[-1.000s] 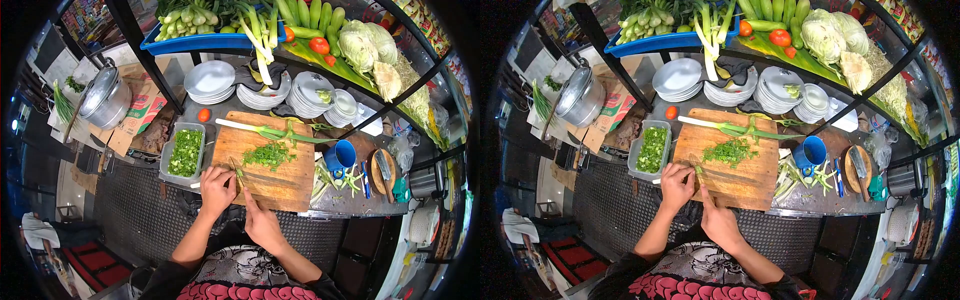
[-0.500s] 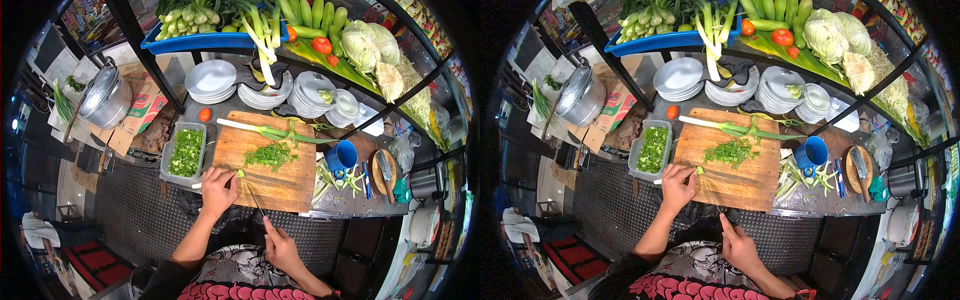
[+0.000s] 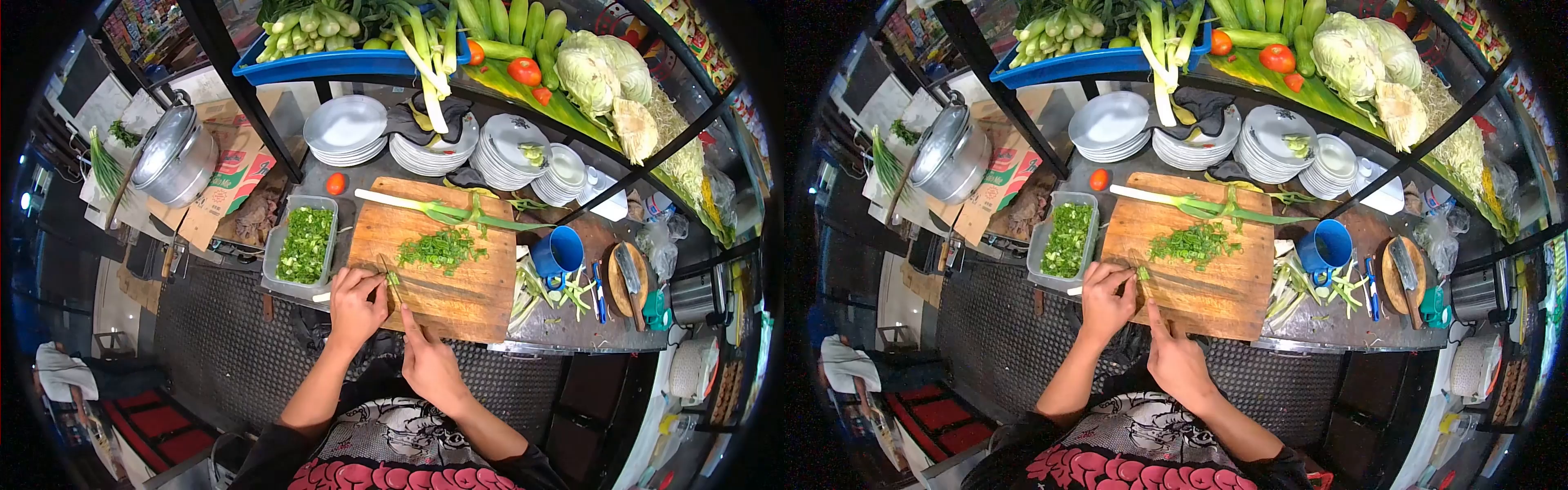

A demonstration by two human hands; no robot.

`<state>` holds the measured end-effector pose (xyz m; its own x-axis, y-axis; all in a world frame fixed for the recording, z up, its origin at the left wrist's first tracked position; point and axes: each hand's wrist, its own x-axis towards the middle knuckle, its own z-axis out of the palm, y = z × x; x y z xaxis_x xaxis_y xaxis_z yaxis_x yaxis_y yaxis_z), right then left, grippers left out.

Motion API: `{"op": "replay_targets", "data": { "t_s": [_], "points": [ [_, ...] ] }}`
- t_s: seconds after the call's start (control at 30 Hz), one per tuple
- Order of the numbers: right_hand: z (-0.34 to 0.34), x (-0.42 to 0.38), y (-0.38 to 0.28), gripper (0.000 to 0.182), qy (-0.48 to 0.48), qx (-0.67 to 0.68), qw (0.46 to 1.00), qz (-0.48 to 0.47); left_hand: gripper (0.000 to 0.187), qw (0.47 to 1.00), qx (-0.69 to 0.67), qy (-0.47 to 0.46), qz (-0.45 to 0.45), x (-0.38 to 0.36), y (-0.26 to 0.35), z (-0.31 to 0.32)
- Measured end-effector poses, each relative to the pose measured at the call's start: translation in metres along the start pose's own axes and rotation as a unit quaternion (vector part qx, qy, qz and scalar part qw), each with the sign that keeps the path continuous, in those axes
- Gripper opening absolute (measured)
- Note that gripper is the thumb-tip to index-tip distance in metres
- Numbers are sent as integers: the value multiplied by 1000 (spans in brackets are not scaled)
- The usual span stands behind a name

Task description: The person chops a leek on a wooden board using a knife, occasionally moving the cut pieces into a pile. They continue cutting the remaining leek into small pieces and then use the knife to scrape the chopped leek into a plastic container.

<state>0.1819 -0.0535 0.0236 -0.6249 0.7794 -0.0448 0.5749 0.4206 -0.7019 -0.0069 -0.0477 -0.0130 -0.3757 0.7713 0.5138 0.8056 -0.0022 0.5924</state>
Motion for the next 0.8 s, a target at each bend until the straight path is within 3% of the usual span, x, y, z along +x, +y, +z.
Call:
{"op": "replay_targets", "data": {
  "t_s": [0.2,0.57,0.7,0.8],
  "points": [
    [8,7,7,74,31,-5,998,-47,9,1000,-1,-4,-2,0,-2,2],
    [6,14,-10,73,1,-40,999,2,11,1000,-2,-11,3,-1,-4,2],
    [-1,-18,-8,72,-19,-45,999,22,12,1000,-9,-12,9,-2,-6,1],
    [-9,-58,7,70,15,-14,999,-27,13,1000,-15,-14,5,0,-4,0]
  ]
}}
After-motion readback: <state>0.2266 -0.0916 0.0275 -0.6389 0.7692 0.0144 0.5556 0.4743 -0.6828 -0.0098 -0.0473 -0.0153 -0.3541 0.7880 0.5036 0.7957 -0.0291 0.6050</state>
